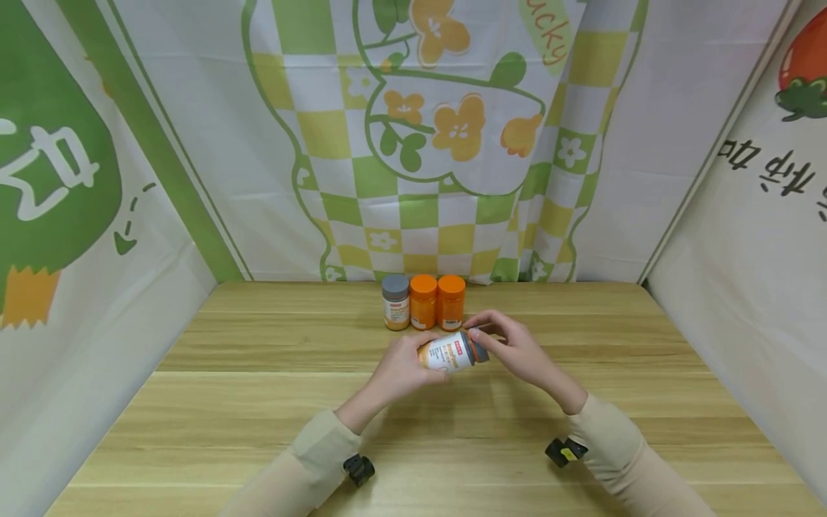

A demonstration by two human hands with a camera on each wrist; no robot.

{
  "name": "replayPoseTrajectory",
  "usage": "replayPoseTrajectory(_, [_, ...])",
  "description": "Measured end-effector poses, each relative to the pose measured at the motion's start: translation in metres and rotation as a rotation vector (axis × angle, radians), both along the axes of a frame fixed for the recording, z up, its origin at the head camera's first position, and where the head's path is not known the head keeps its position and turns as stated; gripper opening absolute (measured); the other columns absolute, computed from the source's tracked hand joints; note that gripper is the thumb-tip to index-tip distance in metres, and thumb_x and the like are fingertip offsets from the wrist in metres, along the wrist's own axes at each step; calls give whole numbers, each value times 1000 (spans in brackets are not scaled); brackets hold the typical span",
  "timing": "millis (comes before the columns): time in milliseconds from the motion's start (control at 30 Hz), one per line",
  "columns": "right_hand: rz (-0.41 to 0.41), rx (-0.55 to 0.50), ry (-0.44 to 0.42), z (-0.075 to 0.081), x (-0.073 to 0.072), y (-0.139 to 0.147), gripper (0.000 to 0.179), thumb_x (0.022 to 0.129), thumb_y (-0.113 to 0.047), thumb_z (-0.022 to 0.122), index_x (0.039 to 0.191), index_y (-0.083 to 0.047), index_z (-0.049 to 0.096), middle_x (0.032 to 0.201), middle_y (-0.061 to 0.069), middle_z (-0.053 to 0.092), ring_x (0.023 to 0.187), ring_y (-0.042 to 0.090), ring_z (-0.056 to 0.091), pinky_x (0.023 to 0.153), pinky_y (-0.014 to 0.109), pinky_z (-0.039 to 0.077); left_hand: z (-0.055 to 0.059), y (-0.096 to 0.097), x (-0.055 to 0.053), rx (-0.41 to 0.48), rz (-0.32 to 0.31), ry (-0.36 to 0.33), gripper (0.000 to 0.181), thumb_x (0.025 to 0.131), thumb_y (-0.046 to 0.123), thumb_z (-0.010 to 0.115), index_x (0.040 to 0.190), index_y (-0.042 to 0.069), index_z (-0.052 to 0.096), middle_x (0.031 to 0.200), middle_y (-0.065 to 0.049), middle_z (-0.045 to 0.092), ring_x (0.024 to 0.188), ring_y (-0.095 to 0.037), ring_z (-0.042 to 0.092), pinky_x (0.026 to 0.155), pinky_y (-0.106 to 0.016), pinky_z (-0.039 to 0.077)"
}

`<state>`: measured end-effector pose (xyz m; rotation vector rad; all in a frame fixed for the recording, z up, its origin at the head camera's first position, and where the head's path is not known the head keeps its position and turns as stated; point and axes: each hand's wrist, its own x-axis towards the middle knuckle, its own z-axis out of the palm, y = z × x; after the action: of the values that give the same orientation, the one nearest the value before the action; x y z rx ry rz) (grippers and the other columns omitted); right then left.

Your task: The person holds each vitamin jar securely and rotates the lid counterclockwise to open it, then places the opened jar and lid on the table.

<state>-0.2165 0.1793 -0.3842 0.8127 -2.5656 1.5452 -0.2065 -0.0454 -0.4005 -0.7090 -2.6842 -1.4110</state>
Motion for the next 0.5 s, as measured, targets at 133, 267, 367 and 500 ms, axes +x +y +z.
replayPoseTrajectory(133, [-40,24,-29,-1,-1,-1,24,96,-30,54,114,-15,61,112,3,64,98,21,63,79,37,52,0,0,0,-16,15,9,53,63,17,81,112,6,65,93,-7,66,73,-17,57,59,-26,45])
replayPoseTrajectory(267, [-70,33,-101,1,-1,-3,31,96,-35,52,117,-12,59,113,8,63,94,21,64,77,39,54,1,0,0,-32,38,9,54,64,18,81,113,6,64,93,-7,66,71,-15,56,59,-26,45])
replayPoseTrajectory(367, [-79,19,-188,2,-1,-4,38,96,-39,52,120,-10,57,114,12,62,91,21,64,75,42,55,2,-1,0,-40,55,7,55,64,19,81,115,7,64,94,-8,66,71,-14,55,58,-27,46])
replayPoseTrajectory(500, [-71,13,-292,3,-2,-7,46,96,-43,50,122,-6,54,111,17,61,87,21,64,76,43,55,1,-1,-1,-51,67,11,56,63,20,81,115,7,64,95,-9,66,71,-15,56,58,-27,45])
